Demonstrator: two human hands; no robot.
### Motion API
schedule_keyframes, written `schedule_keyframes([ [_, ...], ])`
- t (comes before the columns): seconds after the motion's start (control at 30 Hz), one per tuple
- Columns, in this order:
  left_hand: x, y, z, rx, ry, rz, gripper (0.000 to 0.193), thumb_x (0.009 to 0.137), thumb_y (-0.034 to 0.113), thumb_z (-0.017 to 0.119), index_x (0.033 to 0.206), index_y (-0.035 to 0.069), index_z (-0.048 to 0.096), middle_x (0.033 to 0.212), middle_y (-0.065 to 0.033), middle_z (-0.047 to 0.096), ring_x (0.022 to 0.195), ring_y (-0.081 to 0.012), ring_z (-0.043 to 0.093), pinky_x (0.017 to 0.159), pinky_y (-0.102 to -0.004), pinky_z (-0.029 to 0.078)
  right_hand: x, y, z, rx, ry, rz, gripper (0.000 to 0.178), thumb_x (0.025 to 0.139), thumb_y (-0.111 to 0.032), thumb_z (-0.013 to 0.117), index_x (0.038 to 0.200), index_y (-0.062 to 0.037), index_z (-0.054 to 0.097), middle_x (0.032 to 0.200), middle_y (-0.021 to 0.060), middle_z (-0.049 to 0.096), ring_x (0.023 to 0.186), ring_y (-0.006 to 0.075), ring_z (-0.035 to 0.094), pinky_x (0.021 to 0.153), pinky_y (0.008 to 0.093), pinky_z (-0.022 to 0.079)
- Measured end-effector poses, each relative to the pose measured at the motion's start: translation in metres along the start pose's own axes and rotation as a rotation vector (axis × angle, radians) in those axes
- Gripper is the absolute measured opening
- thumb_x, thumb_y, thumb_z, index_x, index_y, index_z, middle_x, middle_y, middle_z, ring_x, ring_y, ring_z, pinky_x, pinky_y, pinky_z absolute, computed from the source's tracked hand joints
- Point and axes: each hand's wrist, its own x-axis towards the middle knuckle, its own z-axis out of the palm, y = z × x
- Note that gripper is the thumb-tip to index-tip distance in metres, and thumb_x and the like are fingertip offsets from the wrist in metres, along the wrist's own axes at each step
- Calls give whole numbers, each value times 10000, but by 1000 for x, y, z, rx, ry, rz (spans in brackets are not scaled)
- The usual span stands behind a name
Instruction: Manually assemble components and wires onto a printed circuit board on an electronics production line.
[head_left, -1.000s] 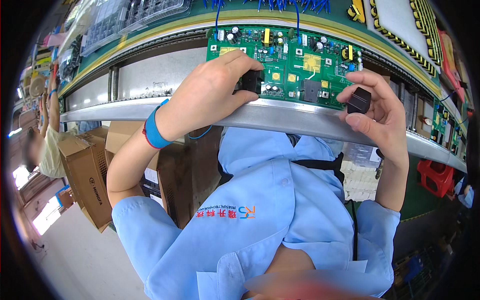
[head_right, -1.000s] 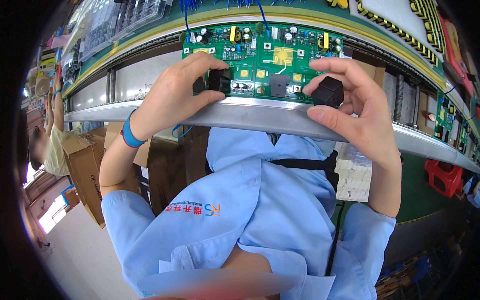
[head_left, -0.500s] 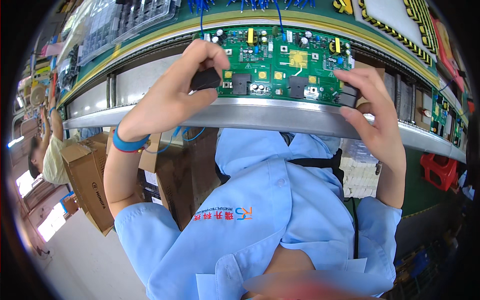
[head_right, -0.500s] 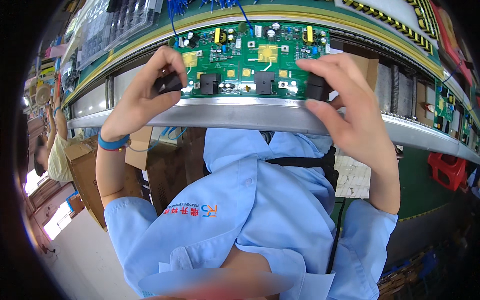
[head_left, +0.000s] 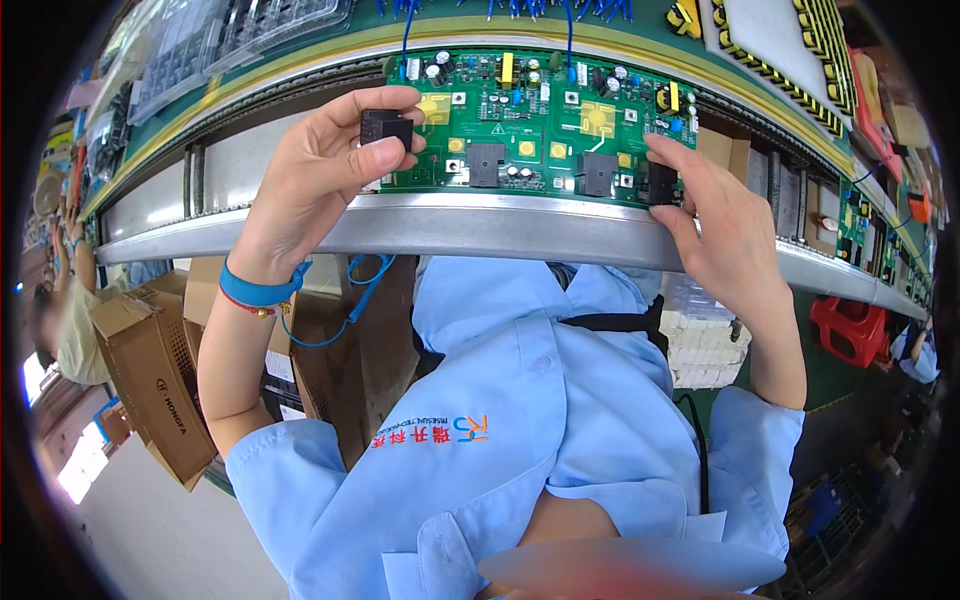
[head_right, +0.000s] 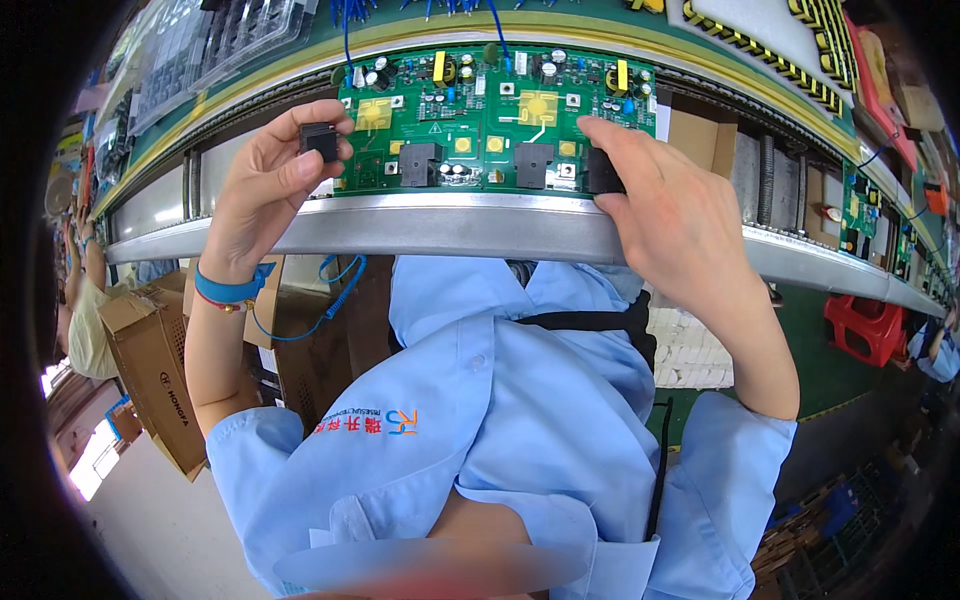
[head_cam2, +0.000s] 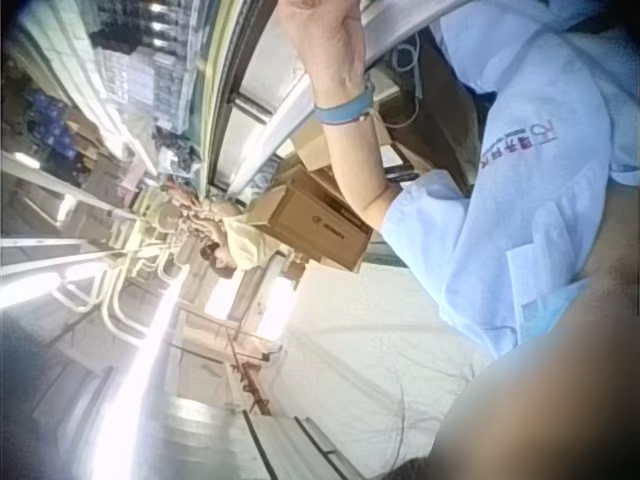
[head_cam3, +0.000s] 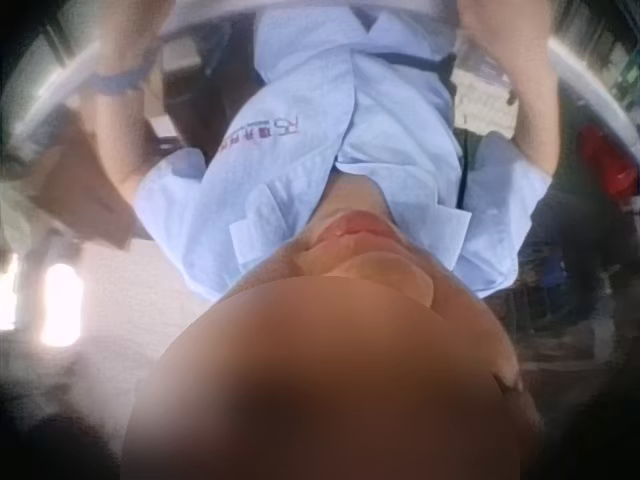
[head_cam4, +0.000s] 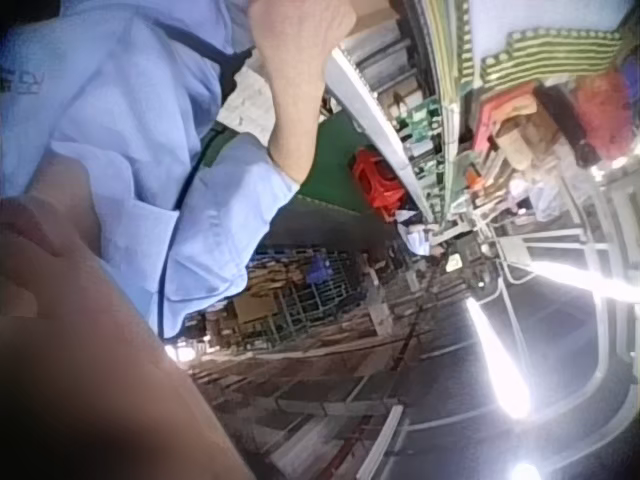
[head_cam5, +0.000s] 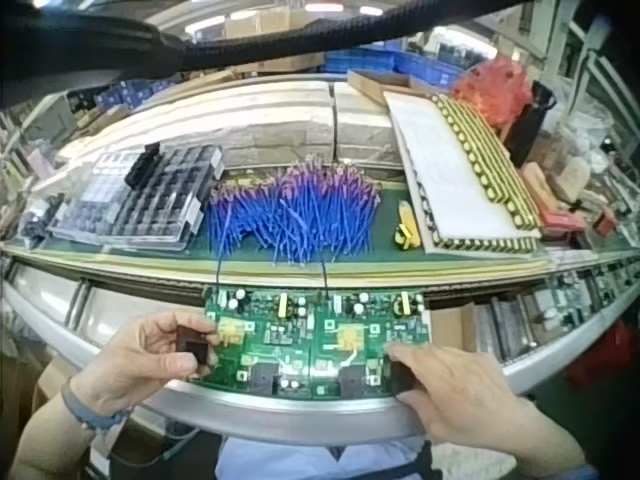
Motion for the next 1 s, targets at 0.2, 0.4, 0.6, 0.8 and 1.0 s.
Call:
schedule_keyframes([
  [0.2,-4,11,5,131,20,-21,579,910,243,695,1368,-39,480,1183,-116,627,1083,-189,647,953,-298,517,-1,2,1,-83,1,-1,650,774,-73,735,1378,-127,500,1162,115,671,969,313,661,732,410,535],
  [0.4,-16,8,1,362,-1,50,534,867,68,718,1352,-14,509,1134,-76,636,1036,-161,645,942,-295,522,0,-5,-17,220,112,98,601,754,-51,774,1321,-122,588,1241,102,642,642,174,576,610,289,488],
  [0.6,-7,3,14,1250,36,330,450,750,0,750,1181,55,632,1027,-85,633,923,-224,648,857,-322,524,3,7,4,246,195,25,534,774,-35,765,1282,-99,615,1265,86,632,595,123,499,570,246,453],
  [0.8,-3,4,20,1541,-34,431,433,733,41,746,1153,69,644,1064,-106,643,911,-292,630,811,-386,515,-1,14,6,274,218,24,528,777,-13,751,1281,-100,617,1259,93,632,608,125,509,566,244,454],
  [1.0,-6,15,23,1568,-65,434,384,780,74,741,1151,56,645,1054,-108,649,889,-285,632,805,-375,506,-11,23,10,310,255,34,528,774,14,739,1277,-93,618,1249,101,632,636,129,524,567,247,455],
])
